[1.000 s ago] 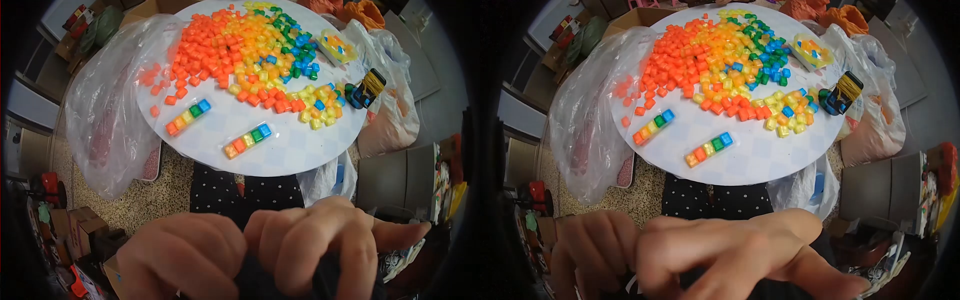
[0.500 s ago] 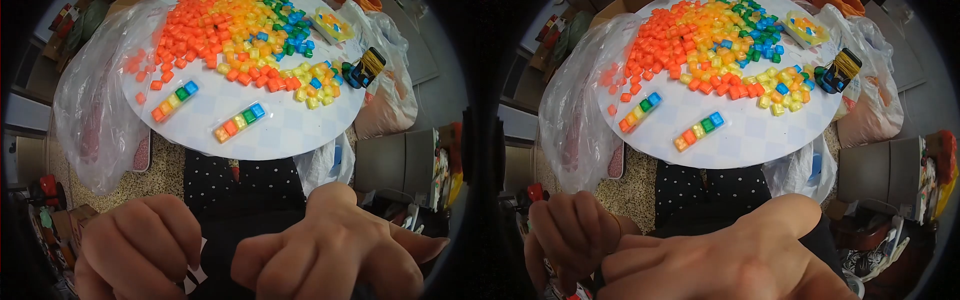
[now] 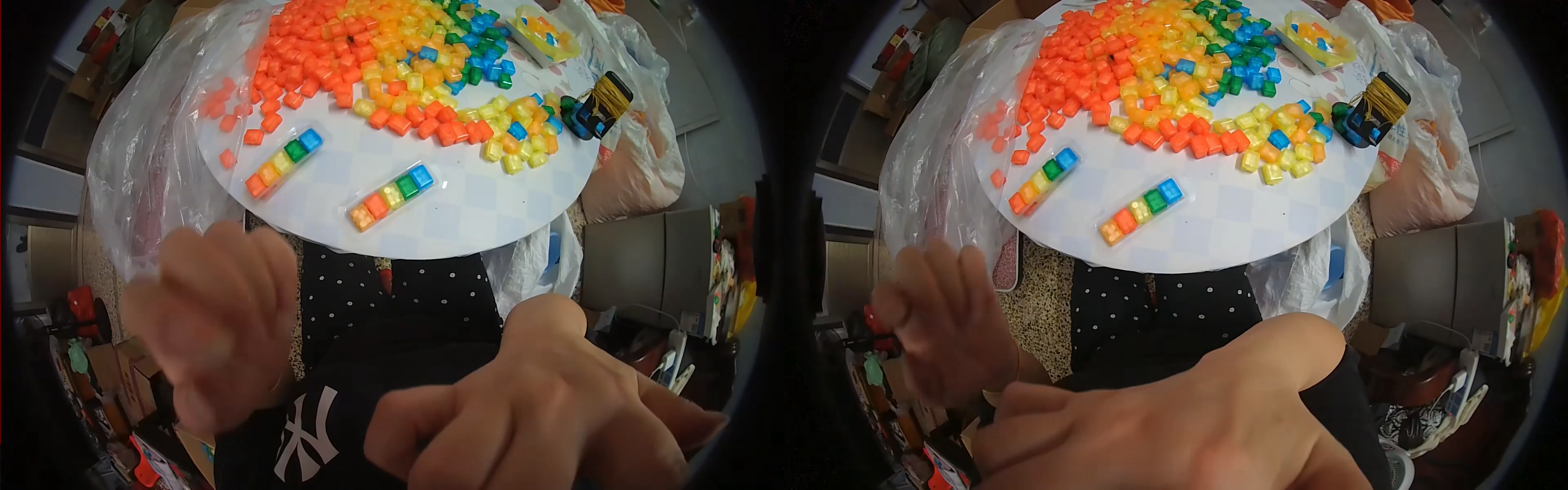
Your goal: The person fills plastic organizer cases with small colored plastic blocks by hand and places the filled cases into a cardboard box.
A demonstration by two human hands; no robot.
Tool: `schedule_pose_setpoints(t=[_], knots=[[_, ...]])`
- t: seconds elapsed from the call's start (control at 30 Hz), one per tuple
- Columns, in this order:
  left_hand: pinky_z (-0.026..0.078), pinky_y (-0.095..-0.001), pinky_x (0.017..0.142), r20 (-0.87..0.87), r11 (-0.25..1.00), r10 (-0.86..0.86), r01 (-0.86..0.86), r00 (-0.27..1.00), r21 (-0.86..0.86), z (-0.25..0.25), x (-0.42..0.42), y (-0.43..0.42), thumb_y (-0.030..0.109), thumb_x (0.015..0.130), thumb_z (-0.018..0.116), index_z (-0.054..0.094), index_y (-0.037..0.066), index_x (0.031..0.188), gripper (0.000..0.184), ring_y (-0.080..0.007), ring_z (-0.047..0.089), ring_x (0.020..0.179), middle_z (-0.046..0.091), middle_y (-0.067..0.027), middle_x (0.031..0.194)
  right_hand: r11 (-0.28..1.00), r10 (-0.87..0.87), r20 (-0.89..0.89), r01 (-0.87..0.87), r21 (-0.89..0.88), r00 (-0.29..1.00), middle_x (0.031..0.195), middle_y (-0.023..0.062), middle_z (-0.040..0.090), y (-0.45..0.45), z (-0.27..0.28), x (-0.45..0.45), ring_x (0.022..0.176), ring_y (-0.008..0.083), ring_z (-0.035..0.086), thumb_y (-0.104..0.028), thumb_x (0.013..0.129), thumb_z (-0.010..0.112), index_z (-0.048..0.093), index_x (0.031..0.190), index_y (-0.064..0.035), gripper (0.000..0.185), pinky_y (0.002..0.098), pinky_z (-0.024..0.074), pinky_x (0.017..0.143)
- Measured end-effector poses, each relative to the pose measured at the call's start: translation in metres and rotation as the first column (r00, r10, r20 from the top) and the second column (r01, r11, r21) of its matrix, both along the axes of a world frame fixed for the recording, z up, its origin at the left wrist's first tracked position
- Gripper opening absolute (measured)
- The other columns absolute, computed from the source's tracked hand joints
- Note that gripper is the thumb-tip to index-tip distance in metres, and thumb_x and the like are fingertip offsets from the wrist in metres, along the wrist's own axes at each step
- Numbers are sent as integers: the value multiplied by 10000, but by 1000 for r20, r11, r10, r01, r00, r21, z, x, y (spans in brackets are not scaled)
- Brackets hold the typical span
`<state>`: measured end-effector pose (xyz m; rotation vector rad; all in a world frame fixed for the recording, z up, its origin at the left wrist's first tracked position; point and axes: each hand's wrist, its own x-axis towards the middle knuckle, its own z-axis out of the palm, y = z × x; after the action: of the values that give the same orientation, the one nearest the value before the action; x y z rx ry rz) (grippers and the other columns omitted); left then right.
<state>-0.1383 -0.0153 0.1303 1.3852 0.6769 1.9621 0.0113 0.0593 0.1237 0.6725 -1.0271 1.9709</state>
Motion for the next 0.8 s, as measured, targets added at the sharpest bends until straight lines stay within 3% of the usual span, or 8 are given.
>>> schedule_pose_setpoints(t=[0.1,0.17,0.23,0.3,0.37,0.43,0.63,0.8], knots=[[394,-277,645,-55,927,267,-272,962,-258,-28,-5,6,119,825,621,539,5,970,202,-151,465,690,511,-85,844,998,-37,102,31,55,994,796,99,538,15,-6,4,693,201,461,-592,939,150,609,1025,-259,573,389,349,686],[429,-339,746,-443,824,210,-402,872,-400,-65,-9,17,145,774,667,489,-15,1144,442,-247,518,822,530,-146,978,995,-63,165,49,89,984,799,97,546,21,-14,8,690,195,469,-577,946,162,595,1081,-258,554,377,356,680],[397,-401,869,-863,818,215,-568,457,-97,-97,-2,32,203,751,697,441,-5,1231,582,-321,496,982,511,-176,1072,988,-86,213,56,141,973,802,95,553,30,-22,12,687,189,476,-563,953,173,580,1136,-258,540,365,362,674],[357,-419,913,-957,752,145,-657,250,-57,-115,10,38,207,736,701,442,8,1242,602,-332,457,1054,494,-186,1115,948,-299,746,99,301,595,798,92,555,41,-52,27,690,206,490,-450,955,348,581,1142,-58,493,338,388,680],[351,-422,913,-963,746,137,-664,231,-53,-136,8,44,207,727,703,445,13,1242,608,-328,458,1049,501,-177,1102,532,-704,285,217,819,650,773,83,537,28,-66,5,686,237,486,-283,907,497,589,1070,51,383,343,402,674],[345,-425,914,-969,756,114,-652,221,-59,-139,6,50,206,718,704,447,17,1242,613,-324,460,1043,507,-167,1089,379,-602,56,223,898,796,771,57,505,11,-41,-6,715,207,493,-137,845,538,614,1071,5,277,357,402,662],[412,-403,835,-927,732,75,-651,367,-199,-133,-4,49,116,728,691,484,27,1199,523,-317,512,942,542,-143,996,628,-311,3,203,751,950,879,104,596,7,31,-4,680,196,516,-139,803,632,660,984,-59,200,356,480,607],[402,-442,860,-913,579,261,-807,314,-112,-103,-70,37,116,721,692,488,8,1173,507,-351,514,951,550,-171,1024,350,-521,-262,483,802,813,737,95,593,35,-21,24,672,237,551,-131,795,553,613,897,-7,172,355,408,576]])
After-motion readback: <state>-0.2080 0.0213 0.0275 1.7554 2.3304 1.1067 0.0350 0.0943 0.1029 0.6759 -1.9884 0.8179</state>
